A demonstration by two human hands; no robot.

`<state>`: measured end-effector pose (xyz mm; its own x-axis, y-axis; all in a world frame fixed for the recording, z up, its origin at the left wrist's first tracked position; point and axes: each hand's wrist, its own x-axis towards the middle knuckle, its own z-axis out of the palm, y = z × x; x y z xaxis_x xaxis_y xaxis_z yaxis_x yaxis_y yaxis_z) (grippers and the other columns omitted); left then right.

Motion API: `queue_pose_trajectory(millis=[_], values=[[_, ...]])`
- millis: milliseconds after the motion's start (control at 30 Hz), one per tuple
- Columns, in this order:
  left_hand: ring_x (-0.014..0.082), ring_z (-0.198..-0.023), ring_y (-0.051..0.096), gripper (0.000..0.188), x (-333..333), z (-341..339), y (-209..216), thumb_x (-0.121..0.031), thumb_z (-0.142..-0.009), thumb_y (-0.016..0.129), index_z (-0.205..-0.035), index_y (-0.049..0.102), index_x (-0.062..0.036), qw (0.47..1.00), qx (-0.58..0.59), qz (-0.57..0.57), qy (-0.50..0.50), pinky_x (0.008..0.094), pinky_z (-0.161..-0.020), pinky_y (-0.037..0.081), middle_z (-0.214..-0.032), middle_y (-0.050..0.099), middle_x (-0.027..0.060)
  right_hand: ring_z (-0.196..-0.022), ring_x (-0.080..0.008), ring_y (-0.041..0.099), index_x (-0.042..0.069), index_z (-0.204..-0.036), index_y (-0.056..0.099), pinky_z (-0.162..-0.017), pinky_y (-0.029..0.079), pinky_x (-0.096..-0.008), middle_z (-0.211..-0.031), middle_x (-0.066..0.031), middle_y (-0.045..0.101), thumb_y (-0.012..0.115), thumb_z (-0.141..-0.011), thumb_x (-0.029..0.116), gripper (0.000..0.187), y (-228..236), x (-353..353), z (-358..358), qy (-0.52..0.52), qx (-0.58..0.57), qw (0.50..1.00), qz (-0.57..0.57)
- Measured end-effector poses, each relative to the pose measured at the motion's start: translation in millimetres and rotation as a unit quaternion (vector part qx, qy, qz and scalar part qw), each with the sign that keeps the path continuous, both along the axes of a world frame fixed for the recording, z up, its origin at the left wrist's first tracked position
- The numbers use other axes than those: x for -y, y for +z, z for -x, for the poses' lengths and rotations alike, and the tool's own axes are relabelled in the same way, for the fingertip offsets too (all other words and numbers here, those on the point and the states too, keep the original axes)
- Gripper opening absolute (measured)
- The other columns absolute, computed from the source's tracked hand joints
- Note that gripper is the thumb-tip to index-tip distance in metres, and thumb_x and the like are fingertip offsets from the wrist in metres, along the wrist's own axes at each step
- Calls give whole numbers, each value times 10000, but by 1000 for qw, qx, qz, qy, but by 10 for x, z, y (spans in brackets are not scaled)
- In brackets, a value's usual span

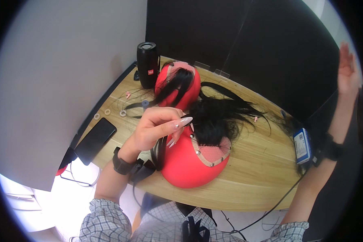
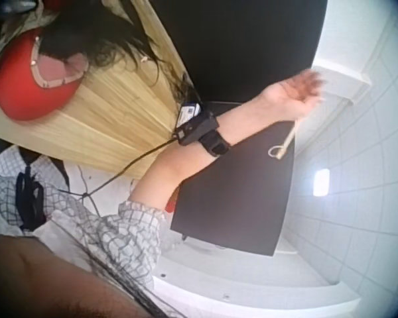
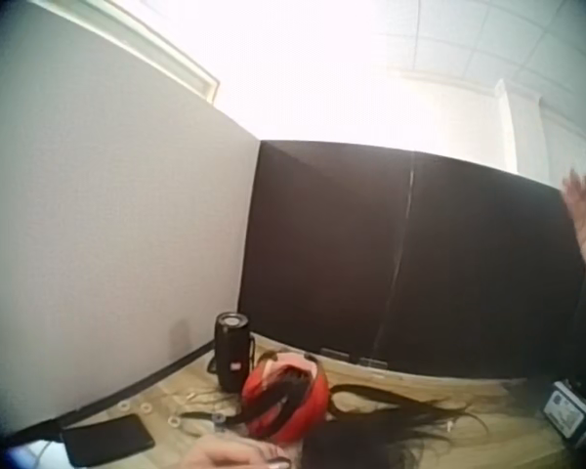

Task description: Manually attaching hair strands to a wig base using a small tool.

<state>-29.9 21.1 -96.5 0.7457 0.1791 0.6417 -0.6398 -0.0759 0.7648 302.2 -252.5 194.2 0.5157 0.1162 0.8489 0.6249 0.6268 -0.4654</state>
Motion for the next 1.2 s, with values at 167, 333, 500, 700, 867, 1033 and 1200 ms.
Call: queue_pose_trajectory(millis=[167,333,500,700,867,1033,1200], values=[[124,-582,471,302,-20,126,10,-155,-917,505,-649,532,-20,999,-23,-22,34,261,-596,370,-607,535,52,-834,-193,641,74,-967,513,-777,543,-347,-941,-105,633,446,-979,279,216,-1793,-647,76,23,-100,890,445],[120,-580,466,304,25,9,5,-150,-921,500,-648,531,-19,999,-18,-33,20,262,-565,364,-606,532,49,-665,-120,627,16,-1036,649,-572,502,-248,-783,-47,649,518,-949,198,241,-2486,-540,382,-15,-33,773,634],[121,-571,470,299,-6,72,-5,-141,-919,503,-649,531,-16,999,-23,-7,35,263,-567,368,-609,530,51,-604,-117,650,75,-1073,694,-553,511,-250,-781,-85,715,629,-872,92,212,-2473,-514,1352,103,164,843,502],[113,-565,481,303,21,51,-18,-156,-915,516,-650,539,-11,999,-22,-19,23,249,-538,370,-617,524,44,-613,-172,674,118,-1097,692,-561,521,-252,-727,-98,684,680,-812,99,286,-2590,-590,1783,105,200,828,513],[105,-559,480,301,14,63,-15,-155,-915,517,-654,545,-8,999,-16,-27,21,242,-520,366,-617,520,41,-637,-172,684,99,-1105,683,-578,529,-245,-778,-94,701,678,-813,107,293,-2581,-672,1886,112,171,813,546],[103,-560,480,289,27,71,-3,-144,-917,514,-666,553,-7,999,-22,-24,15,238,-523,366,-618,519,38,-657,-103,676,24,-1065,684,-600,528,-218,-845,-99,718,699,-805,91,269,-2531,-821,1985,216,30,812,542],[104,-569,480,290,13,71,-12,-159,-915,525,-671,557,-7,999,-11,-26,15,242,-536,369,-618,523,36,-673,-81,663,-8,-989,701,-617,527,-199,-851,-99,719,700,-810,57,190,-2539,-856,2071,174,60,819,544]])
